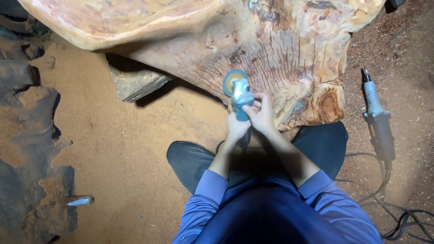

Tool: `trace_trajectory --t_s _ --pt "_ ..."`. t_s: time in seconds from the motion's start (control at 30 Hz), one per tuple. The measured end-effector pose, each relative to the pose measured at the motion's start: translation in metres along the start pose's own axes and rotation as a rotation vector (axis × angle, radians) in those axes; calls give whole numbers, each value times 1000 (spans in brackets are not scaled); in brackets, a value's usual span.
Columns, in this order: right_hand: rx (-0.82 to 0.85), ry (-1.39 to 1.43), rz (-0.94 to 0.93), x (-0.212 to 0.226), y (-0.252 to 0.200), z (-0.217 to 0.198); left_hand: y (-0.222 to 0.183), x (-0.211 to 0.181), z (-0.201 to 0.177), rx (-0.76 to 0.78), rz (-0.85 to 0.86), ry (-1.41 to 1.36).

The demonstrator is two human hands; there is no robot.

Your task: Sanding a large, intricate wood carving using a handheld power sander

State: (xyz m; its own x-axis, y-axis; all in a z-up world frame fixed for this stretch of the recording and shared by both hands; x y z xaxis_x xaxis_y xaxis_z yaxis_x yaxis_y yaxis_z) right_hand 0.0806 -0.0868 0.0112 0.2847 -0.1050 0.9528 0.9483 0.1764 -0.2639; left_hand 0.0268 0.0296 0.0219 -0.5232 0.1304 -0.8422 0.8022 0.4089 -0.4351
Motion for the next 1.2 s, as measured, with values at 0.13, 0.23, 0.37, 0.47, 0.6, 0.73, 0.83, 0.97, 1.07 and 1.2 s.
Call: trace_trajectory --t_s 0.13,0.23,0.37,0.47,0.6,0.73,0.83,0.97,1.07,1.2 --pt "-2 37 53 9 -5 2 -5 -6 -1 20 22 -2" --pt "-116 -17 -37 41 -4 -16 9 -18 17 16 28 -24" --pt "-130 -75 -157 68 2 -24 28 -22 29 -4 9 -47" --pt "-78 -73 -102 44 4 -13 19 -10 22 -26 -9 -57" --pt "33 -4 -41 -1 1 5 6 4 1 -23 -23 -42" --pt "42 52 -33 -11 -1 9 -4 3 7 -5 -12 -37" --pt "-101 -38 -66 27 1 -13 12 -4 24 -3 -22 -39" --pt "-141 -204 -99 54 4 -25 31 -4 32 -28 -51 -54" --pt "-29 -103 -176 33 7 -14 31 6 26 -50 -77 -60" --pt "67 17 -93 -13 -5 11 13 24 7 -42 -97 -45"
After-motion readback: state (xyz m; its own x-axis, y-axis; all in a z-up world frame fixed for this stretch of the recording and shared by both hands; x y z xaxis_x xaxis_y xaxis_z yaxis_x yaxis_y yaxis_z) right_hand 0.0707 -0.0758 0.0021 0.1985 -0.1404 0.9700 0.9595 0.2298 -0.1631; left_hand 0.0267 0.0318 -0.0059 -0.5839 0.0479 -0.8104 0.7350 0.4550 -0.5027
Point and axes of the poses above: each hand's wrist, its own y-axis towards the middle knuckle, its own z-axis out of the palm, x = y × z, the point moved 6 cm from there along y, towards the middle knuckle, and after that the axes turned 3 degrees about y, right-handed, at the moved point
